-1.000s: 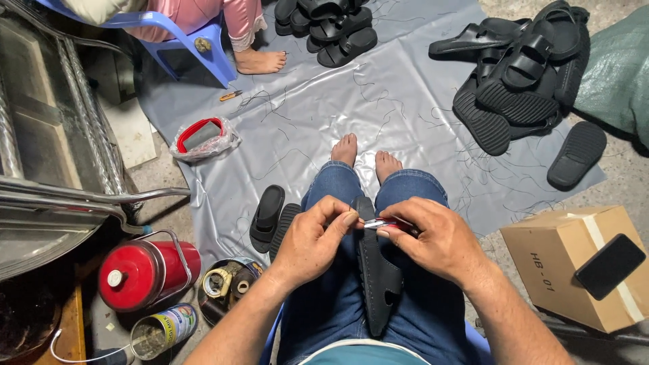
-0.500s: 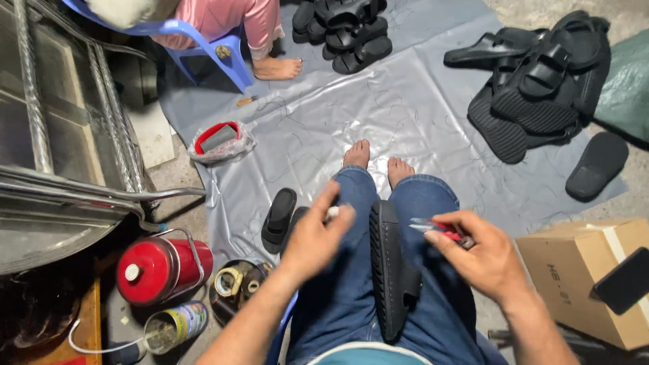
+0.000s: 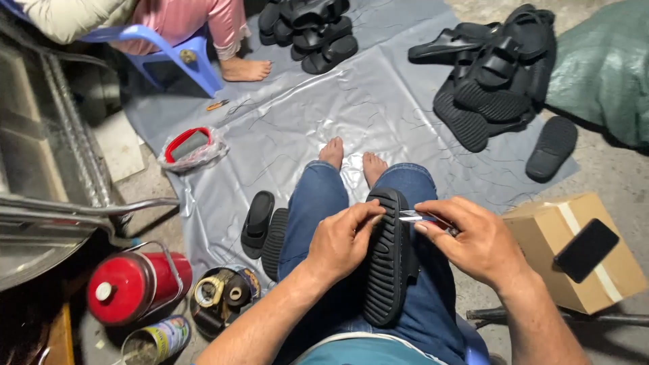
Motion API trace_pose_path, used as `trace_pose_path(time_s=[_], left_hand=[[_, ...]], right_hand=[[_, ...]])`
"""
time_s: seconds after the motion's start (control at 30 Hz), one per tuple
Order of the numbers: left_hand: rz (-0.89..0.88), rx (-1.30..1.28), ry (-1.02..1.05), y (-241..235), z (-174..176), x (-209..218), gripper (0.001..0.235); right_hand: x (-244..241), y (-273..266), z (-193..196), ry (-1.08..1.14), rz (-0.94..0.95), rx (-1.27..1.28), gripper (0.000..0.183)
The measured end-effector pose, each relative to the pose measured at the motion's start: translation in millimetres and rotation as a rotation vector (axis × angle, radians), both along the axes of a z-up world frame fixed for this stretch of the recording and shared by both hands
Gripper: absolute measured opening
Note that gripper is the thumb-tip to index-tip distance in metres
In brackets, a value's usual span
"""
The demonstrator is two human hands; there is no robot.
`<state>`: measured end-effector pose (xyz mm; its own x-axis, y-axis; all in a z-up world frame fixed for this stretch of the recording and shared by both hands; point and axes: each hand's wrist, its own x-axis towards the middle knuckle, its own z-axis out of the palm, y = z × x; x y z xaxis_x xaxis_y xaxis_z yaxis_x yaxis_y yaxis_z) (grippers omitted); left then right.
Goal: The person sits on a blue plastic chair and sews a black slipper sole using a needle and thread. They hold the slipper on their lap, repeatedly passing the needle through the sole and pulling the thread tight. At one point, they use a small red tool to cut the thread.
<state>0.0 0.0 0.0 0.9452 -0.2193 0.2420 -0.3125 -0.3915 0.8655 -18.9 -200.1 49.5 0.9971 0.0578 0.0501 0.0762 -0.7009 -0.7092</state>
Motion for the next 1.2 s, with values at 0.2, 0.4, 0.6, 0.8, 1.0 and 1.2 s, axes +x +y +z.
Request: trace_pose_path(time_s=[0.2, 0.4, 0.6, 0.8, 1.0, 1.2], left_hand=[[-0.03, 0.134, -0.022, -20, 10, -2, 0.012], [-0.077, 0.39, 0.035, -24, 23, 8, 0.021], [0.053, 0.168, 0.183, -17, 13, 17, 0.012], [0.023, -0.187, 0.386, -14, 7, 7, 0.017], [0.02, -0.692, 0.63, 20, -26, -1, 0.019], [0.062, -0.609, 0.583, 59, -25, -41, 0.031]], right_hand=[[3, -8, -1, -0.034, 0.026, -0.157, 0.025], [7, -9, -7, -0.043, 0.026, -0.252, 0.023], [13, -10, -32, 0.122, -0.103, 0.108, 0.02], [35, 20, -10, 0.411, -0.221, -0.005, 0.048], [39, 43, -43, 0.443, -0.233, 0.136, 0.056], [34, 89, -15, 0.386, -0.176, 0.292, 0.055]])
